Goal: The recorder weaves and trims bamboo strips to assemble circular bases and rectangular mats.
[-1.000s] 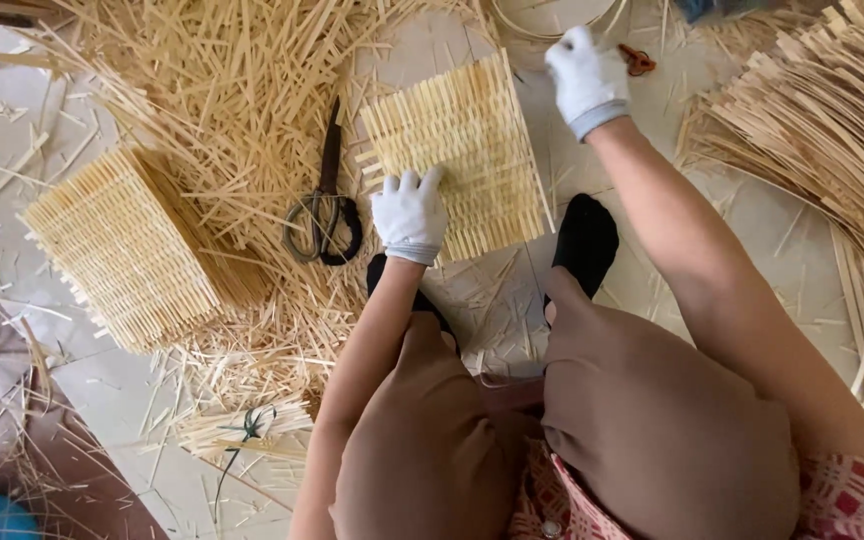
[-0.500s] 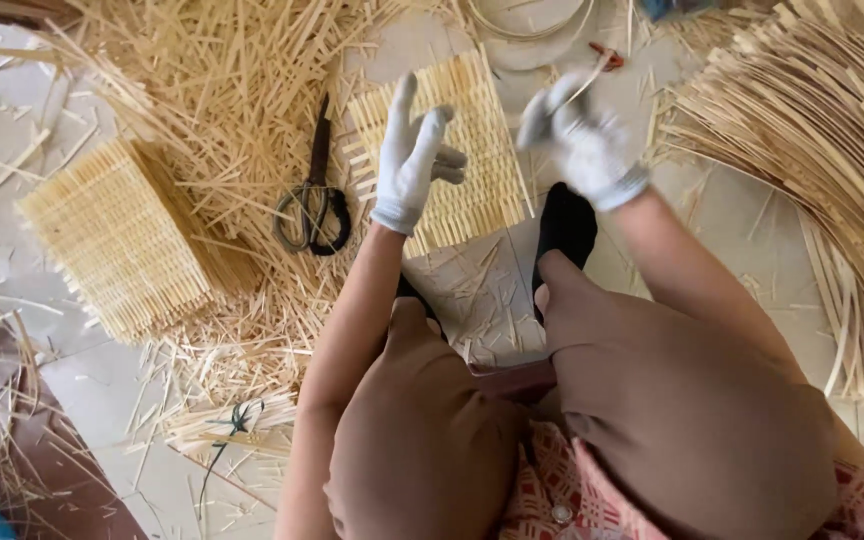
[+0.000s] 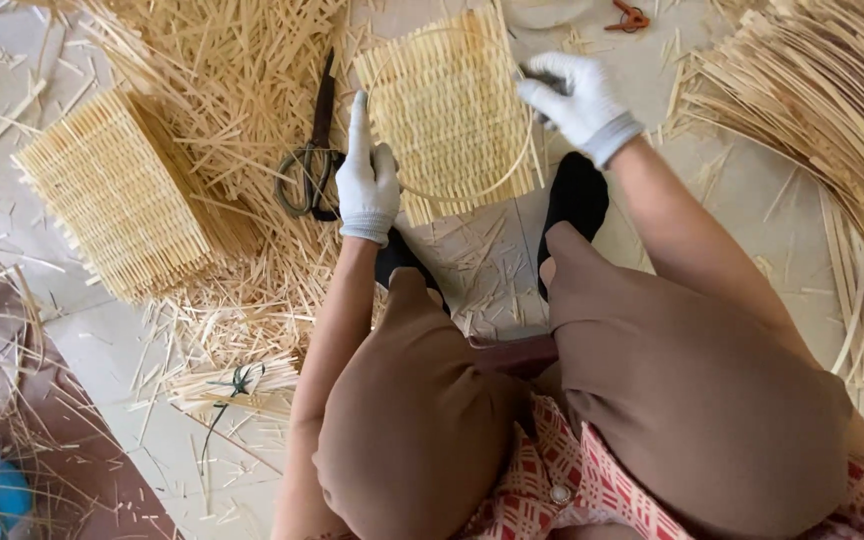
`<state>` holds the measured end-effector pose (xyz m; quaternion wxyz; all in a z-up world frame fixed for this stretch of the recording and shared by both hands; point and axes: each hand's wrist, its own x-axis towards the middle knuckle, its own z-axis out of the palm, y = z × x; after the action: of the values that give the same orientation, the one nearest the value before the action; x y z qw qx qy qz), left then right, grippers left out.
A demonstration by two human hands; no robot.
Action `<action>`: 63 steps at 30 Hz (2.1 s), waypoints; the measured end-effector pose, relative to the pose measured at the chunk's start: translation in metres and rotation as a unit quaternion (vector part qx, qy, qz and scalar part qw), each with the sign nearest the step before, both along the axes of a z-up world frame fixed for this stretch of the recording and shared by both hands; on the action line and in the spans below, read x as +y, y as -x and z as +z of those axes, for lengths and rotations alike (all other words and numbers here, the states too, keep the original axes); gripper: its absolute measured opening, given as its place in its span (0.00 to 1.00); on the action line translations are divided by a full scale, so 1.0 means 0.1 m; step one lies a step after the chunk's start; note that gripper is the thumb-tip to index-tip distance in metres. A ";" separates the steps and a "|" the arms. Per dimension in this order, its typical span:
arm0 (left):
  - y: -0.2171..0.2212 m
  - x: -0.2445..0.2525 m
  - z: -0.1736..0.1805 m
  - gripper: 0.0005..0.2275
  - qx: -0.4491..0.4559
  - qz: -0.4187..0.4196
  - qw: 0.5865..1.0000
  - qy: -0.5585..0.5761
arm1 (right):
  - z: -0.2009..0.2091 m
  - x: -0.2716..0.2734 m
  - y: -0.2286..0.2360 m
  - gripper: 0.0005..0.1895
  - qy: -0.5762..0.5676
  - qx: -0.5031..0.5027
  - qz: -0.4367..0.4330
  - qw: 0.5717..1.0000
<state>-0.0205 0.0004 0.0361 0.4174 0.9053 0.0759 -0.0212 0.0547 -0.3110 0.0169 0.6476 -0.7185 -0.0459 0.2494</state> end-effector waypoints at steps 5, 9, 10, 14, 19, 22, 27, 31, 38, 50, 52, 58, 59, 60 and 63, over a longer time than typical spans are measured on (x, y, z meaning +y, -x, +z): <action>0.02 0.08 -0.31 0.27 -0.051 0.004 0.998 0.037 | -0.25 0.31 0.01 0.09 0.196 -0.219 -0.045 0.955; -0.07 0.10 -0.62 0.28 -0.087 -0.011 0.995 -0.043 | -0.21 0.45 -0.10 0.08 0.366 -0.110 0.009 0.924; -0.09 0.05 -0.58 0.25 -0.045 0.028 0.998 -0.022 | -0.40 0.42 -0.10 0.07 0.392 -0.192 0.007 0.900; -0.11 -0.06 -0.71 0.15 0.010 0.090 0.993 -0.069 | -0.69 0.39 -0.09 0.08 0.392 -0.318 -0.022 0.863; -0.11 -0.05 -0.83 0.15 -0.021 0.091 0.993 -0.067 | -0.61 0.40 -0.04 0.09 0.406 -0.293 -0.030 0.865; -0.17 -0.06 -0.71 0.13 -0.007 0.107 0.993 -0.056 | -0.62 0.39 -0.05 0.09 0.387 -0.292 -0.044 0.873; -0.26 -0.03 -0.57 0.15 0.079 0.133 0.987 -0.043 | -0.58 0.40 -0.09 0.11 0.389 -0.297 -0.050 0.871; -0.27 0.00 -0.61 0.17 0.103 0.139 0.984 -0.053 | -0.57 0.43 -0.08 0.13 0.353 -0.204 -0.067 0.911; -0.38 -0.01 -0.30 0.23 0.184 0.162 0.969 0.030 | -1.06 0.26 -0.20 0.20 0.283 -0.183 -0.065 0.939; -0.24 0.29 -1.13 0.21 0.091 0.058 0.991 0.083 | -1.40 0.14 -0.03 0.19 0.199 -0.069 -0.079 0.974; -0.02 0.28 -1.07 0.21 0.090 0.035 0.994 0.050 | -1.29 0.11 0.25 0.19 0.204 -0.088 -0.083 0.971; 0.41 0.13 -0.83 0.21 0.113 0.056 0.990 0.056 | -1.05 0.11 0.61 0.17 0.171 -0.017 -0.086 0.981; 0.41 0.10 -0.78 0.21 0.112 0.067 0.989 0.075 | -1.02 0.10 0.58 0.17 0.161 0.022 -0.089 0.983; 0.45 0.11 -0.86 0.21 0.117 0.070 0.988 0.075 | -1.00 0.11 0.57 0.17 0.162 0.027 -0.086 0.983; 0.48 0.12 -1.07 0.21 0.136 0.100 0.977 0.131 | -1.00 0.09 0.50 0.15 0.183 0.038 -0.073 0.980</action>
<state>-0.0682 0.0129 -0.0709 0.5178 0.8195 0.2185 -0.1118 0.0050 -0.3019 -0.0835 0.5229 -0.8163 0.0779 0.2326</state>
